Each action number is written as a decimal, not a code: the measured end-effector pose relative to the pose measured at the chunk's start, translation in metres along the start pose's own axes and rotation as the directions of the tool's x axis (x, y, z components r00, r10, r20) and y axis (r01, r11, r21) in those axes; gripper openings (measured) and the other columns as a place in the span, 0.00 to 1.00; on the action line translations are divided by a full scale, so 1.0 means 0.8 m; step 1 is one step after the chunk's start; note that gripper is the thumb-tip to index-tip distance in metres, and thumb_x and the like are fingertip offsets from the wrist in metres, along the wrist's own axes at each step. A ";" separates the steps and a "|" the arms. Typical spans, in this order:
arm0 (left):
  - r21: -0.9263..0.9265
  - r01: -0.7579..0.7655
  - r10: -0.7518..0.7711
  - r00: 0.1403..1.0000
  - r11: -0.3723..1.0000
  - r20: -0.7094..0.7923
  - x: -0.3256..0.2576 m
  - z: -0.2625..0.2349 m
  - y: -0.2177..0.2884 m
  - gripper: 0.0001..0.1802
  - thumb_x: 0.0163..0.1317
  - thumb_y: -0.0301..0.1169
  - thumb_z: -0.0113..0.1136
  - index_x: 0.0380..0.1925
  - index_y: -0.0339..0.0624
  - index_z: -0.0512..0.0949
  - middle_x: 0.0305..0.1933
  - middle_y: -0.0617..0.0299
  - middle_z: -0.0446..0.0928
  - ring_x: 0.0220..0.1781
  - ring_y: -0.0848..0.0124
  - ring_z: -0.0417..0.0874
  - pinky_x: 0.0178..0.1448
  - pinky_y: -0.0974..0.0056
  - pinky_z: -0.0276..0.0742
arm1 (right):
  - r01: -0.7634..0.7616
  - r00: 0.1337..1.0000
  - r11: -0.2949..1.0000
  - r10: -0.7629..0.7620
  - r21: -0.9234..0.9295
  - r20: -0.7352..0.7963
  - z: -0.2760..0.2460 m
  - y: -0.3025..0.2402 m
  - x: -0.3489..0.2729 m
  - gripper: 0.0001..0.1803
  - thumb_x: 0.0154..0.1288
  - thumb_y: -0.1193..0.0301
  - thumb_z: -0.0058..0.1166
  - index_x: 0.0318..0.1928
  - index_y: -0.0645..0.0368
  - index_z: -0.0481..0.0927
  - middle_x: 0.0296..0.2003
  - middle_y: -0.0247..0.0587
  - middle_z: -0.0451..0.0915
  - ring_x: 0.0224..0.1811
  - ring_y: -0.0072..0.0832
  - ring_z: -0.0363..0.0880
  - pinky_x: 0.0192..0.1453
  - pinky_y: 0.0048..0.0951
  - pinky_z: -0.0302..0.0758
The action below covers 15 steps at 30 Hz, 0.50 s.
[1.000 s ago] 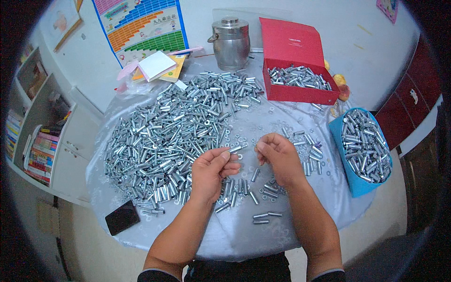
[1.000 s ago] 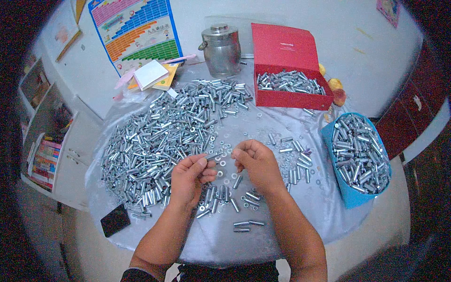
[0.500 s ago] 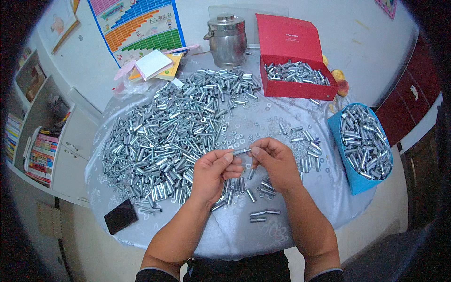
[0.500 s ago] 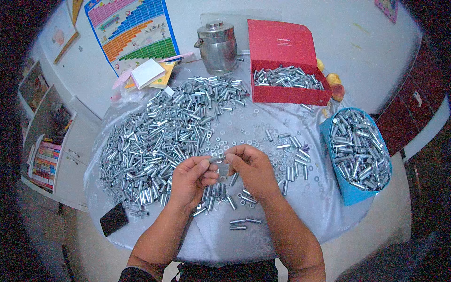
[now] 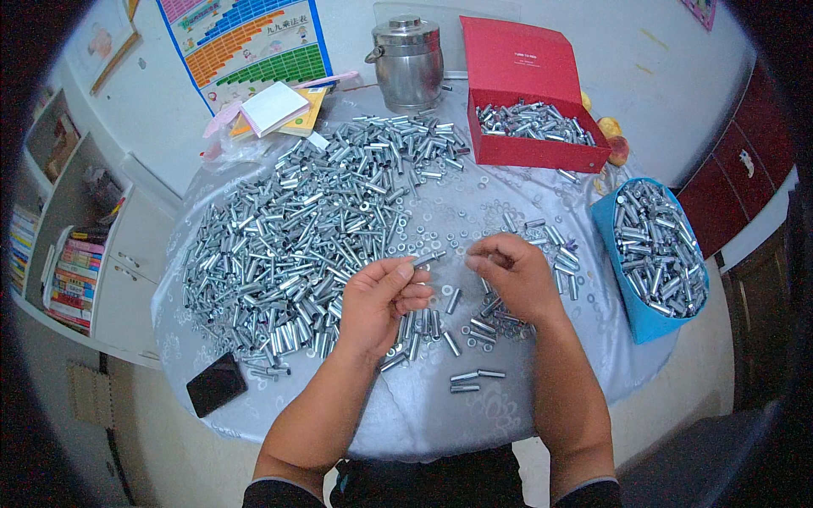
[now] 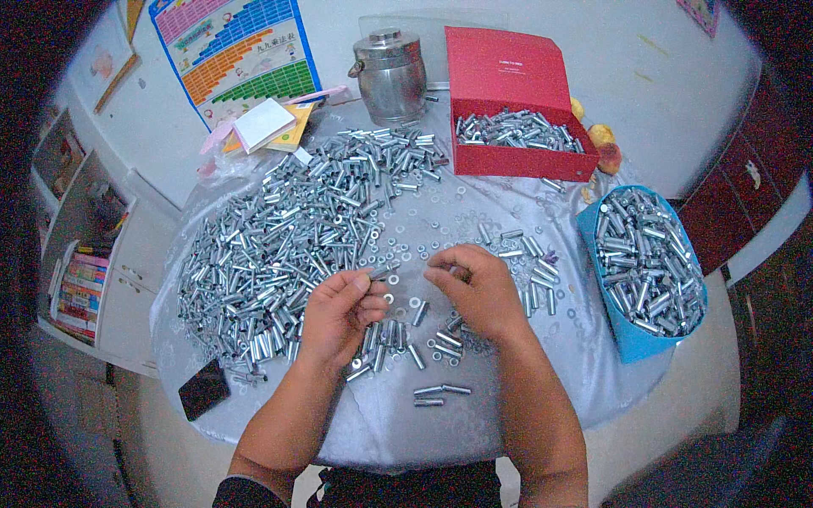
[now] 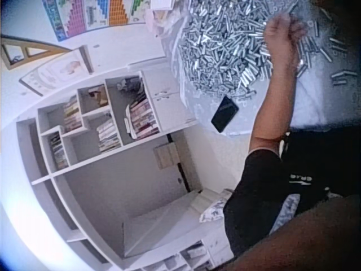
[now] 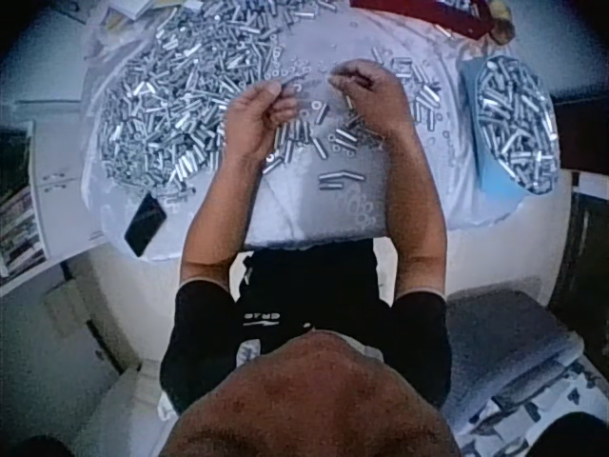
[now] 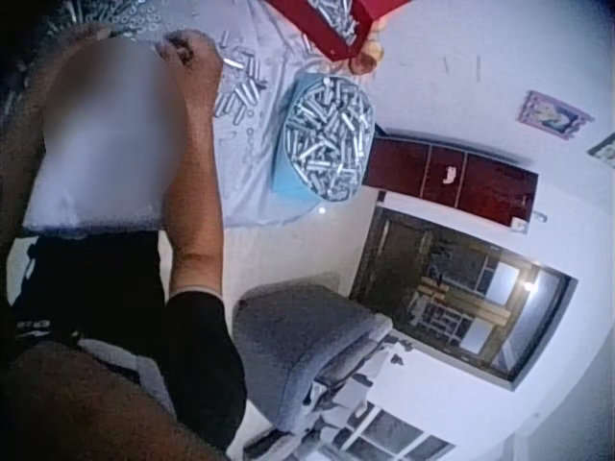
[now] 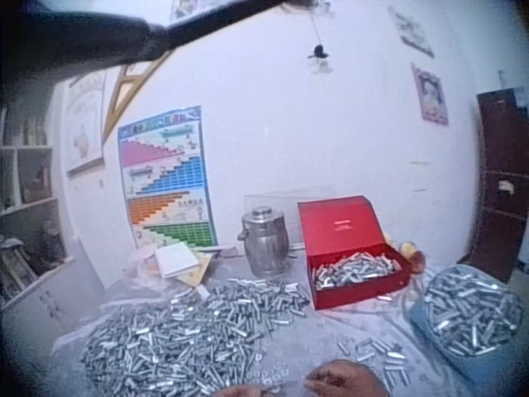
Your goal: The person repeatedly picks up small metal cylindrical fasteners and washers from a large pile on a table. They insert the washers into the fasteners by hand and place the assembled units into a blue container. The process is continuous and repetitive throughout the clip.
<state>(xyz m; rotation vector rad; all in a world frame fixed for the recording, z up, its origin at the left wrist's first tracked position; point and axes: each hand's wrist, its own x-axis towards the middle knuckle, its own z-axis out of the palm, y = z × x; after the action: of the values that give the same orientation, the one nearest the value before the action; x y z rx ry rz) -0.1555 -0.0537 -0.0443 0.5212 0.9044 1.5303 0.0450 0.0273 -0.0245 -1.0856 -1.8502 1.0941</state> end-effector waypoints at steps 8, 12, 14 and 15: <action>0.032 -0.049 0.050 0.998 0.998 -0.039 0.002 -0.004 0.004 0.11 0.67 0.26 0.55 0.46 0.32 0.76 0.39 0.49 0.83 0.33 0.67 0.87 0.35 0.69 0.84 | 0.212 0.973 0.850 -0.139 -0.483 0.182 -0.011 0.011 -0.002 0.08 0.58 0.68 0.57 0.36 0.57 0.83 0.36 0.47 0.80 0.42 0.45 0.79 0.48 0.41 0.74; 0.031 -0.052 0.053 0.998 0.998 -0.039 0.000 -0.001 0.005 0.10 0.67 0.26 0.55 0.45 0.32 0.76 0.39 0.49 0.83 0.33 0.67 0.87 0.35 0.69 0.85 | 0.327 0.920 0.847 -0.184 -0.419 0.345 -0.014 0.023 0.000 0.07 0.53 0.72 0.62 0.35 0.58 0.84 0.32 0.43 0.80 0.38 0.42 0.79 0.45 0.37 0.75; 0.030 -0.049 0.050 0.998 0.998 -0.036 -0.001 0.000 0.003 0.10 0.66 0.25 0.55 0.45 0.31 0.76 0.39 0.49 0.83 0.33 0.67 0.87 0.35 0.68 0.85 | 0.353 0.883 0.827 -0.140 -0.439 0.448 -0.018 0.014 -0.006 0.08 0.52 0.72 0.62 0.34 0.58 0.84 0.32 0.43 0.80 0.38 0.42 0.79 0.45 0.38 0.75; 0.030 -0.051 0.052 0.998 0.998 -0.033 -0.001 0.000 0.003 0.10 0.66 0.25 0.55 0.45 0.31 0.76 0.38 0.48 0.82 0.33 0.67 0.87 0.35 0.68 0.85 | 0.369 0.860 0.815 -0.117 -0.447 0.496 -0.021 0.008 -0.008 0.08 0.52 0.72 0.62 0.34 0.58 0.84 0.32 0.43 0.80 0.38 0.42 0.79 0.45 0.38 0.75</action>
<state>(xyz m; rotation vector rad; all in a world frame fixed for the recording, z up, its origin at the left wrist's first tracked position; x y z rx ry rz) -0.1571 -0.0547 -0.0423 0.5441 0.9470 1.5785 0.0637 0.0286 -0.0250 -0.8708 -2.6990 0.7210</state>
